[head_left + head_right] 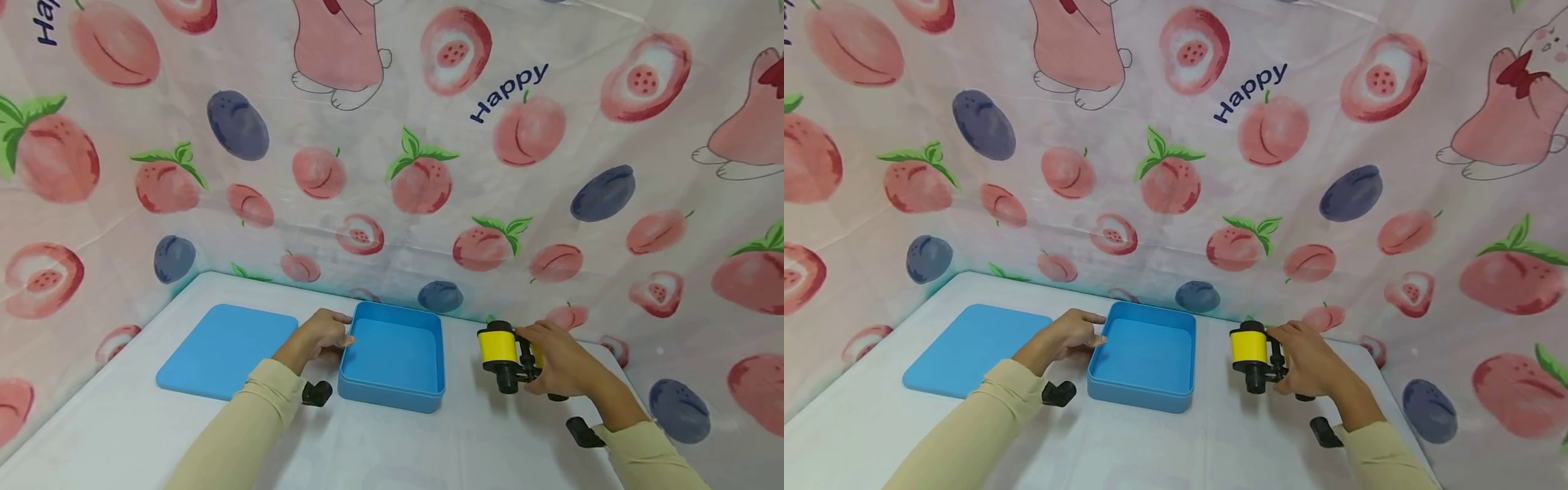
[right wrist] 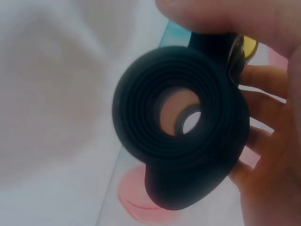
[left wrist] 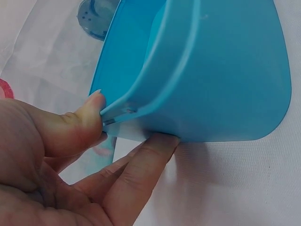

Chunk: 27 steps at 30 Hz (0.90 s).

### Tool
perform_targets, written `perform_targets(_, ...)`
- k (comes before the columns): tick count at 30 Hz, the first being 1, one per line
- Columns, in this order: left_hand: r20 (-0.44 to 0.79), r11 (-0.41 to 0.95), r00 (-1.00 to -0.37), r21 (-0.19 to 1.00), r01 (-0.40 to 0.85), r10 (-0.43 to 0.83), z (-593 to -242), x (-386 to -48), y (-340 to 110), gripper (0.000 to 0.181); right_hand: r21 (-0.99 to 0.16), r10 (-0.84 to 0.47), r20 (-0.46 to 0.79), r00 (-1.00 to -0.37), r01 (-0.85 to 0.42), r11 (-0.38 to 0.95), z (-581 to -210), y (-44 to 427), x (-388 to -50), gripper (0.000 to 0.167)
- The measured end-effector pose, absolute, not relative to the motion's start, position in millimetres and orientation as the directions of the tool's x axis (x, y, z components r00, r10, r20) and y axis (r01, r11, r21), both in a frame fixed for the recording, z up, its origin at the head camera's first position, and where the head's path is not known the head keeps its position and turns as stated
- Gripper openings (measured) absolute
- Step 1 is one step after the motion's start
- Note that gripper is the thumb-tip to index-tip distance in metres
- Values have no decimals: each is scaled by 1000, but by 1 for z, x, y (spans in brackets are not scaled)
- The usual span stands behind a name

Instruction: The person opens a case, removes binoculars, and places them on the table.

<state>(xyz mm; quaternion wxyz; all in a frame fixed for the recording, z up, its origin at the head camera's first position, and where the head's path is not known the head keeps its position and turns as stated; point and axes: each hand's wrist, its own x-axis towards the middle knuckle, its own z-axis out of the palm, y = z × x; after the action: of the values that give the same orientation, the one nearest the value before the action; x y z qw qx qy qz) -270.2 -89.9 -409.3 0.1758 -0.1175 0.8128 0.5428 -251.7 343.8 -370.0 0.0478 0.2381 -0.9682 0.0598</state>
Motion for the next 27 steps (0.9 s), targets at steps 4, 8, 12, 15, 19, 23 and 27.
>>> perform_targets(4,-420,377,-907,840,-390,-1,-410,-271,-90,53,-102,-454,116,-883,-465,879,-373,344,-251,94)
perform_targets(8,-419,372,-908,841,-392,-9,-411,-272,-89,52,-113,-460,110,-881,-471,875,-377,344,-251,94)
perform_targets(12,-424,375,-905,838,-397,-10,-412,-273,-89,53,-105,-462,111,-880,-473,875,-379,344,-251,94)
perform_targets(15,-429,386,-903,831,-401,-14,-411,-273,-90,53,-106,-450,104,-887,-460,882,-381,343,-251,94)
perform_targets(19,-426,392,-904,828,-400,-21,-407,-273,-92,52,-123,-441,91,-893,-450,885,-384,341,-250,93)
perform_targets(23,-429,387,-903,830,-401,-16,-405,-272,-93,52,-123,-449,76,-890,-455,882,-386,339,-250,93)
perform_targets(27,-432,379,-902,834,-400,-1,-407,-269,-92,53,-106,-445,52,-894,-448,888,-387,341,-250,94)
